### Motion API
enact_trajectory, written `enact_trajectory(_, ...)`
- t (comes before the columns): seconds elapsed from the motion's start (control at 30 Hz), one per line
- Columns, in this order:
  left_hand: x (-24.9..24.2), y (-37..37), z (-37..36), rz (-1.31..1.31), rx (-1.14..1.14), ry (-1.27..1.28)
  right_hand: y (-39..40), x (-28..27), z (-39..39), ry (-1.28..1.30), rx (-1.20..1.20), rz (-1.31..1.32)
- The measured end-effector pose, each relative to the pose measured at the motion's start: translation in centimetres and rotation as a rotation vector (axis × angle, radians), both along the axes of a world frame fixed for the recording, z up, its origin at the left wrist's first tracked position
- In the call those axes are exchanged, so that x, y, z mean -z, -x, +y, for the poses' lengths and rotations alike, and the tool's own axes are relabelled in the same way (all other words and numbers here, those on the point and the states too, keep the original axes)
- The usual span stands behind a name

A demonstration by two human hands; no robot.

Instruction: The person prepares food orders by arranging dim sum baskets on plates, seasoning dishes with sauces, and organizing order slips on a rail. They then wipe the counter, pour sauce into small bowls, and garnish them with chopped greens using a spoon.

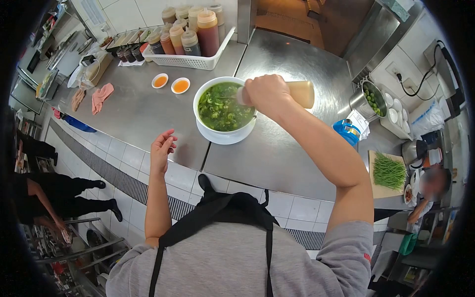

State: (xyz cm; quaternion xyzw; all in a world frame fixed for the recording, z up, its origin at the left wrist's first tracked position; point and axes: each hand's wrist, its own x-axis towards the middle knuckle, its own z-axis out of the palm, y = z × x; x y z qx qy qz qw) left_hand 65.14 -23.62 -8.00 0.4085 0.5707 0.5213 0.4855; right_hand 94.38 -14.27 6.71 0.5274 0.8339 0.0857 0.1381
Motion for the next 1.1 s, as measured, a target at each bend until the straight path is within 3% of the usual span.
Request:
enact_trajectory(0.23,0.1,0.1,-1.0,0.005,0.001,0.011,-2.1,-2.4,-3.7,-0.061,-0.091,-0.020)
enact_trajectory(0.37,0.6,0.4,-1.0,-0.006,0.011,0.053,-5.2,0.1,-4.1,0.069,0.069,-0.007)
enact_trajectory(0.43,0.3,0.2,-0.6,-0.001,0.027,0.054,-5.7,0.5,-4.1,0.235,0.080,0.364)
enact_trajectory(0.47,0.2,0.2,-0.1,0.010,0.050,0.056,-5.7,0.8,-4.1,0.225,0.057,0.353)
enact_trajectory(0.53,0.5,0.6,0.8,-0.006,0.061,0.062,-5.0,1.1,-3.6,0.307,0.057,0.852)
enact_trajectory(0.57,0.6,1.0,1.6,-0.012,0.101,0.084,-4.2,1.2,-2.5,0.289,0.031,0.842)
enact_trajectory(0.63,0.6,2.0,3.5,-0.046,0.137,0.060,-2.3,1.6,0.2,0.391,-0.030,1.373)
enact_trajectory(0.67,0.6,2.7,4.4,-0.071,0.187,0.065,-1.3,2.5,2.4,0.396,0.076,1.572)
enact_trajectory(0.77,-0.8,5.6,7.2,-0.097,0.256,0.006,5.5,-1.8,9.7,0.179,0.095,1.897)
enact_trajectory(0.8,-1.2,7.2,7.8,-0.094,0.260,-0.004,8.8,-4.6,11.4,0.275,-0.010,2.062)
enact_trajectory(0.87,-2.1,10.3,9.1,-0.012,0.366,-0.055,13.5,-7.7,18.0,-0.139,-0.052,2.027)
enact_trajectory(0.97,-3.4,16.8,10.6,0.128,0.385,-0.060,20.1,-11.1,25.3,-0.190,-0.064,2.140)
enact_trajectory(1.03,-2.2,21.6,12.4,0.159,0.327,-0.068,23.9,-11.0,29.6,-0.233,-0.054,2.232)
enact_trajectory(1.1,-1.5,25.5,13.6,0.182,0.270,-0.061,27.5,-9.3,33.3,-0.270,-0.032,2.138)
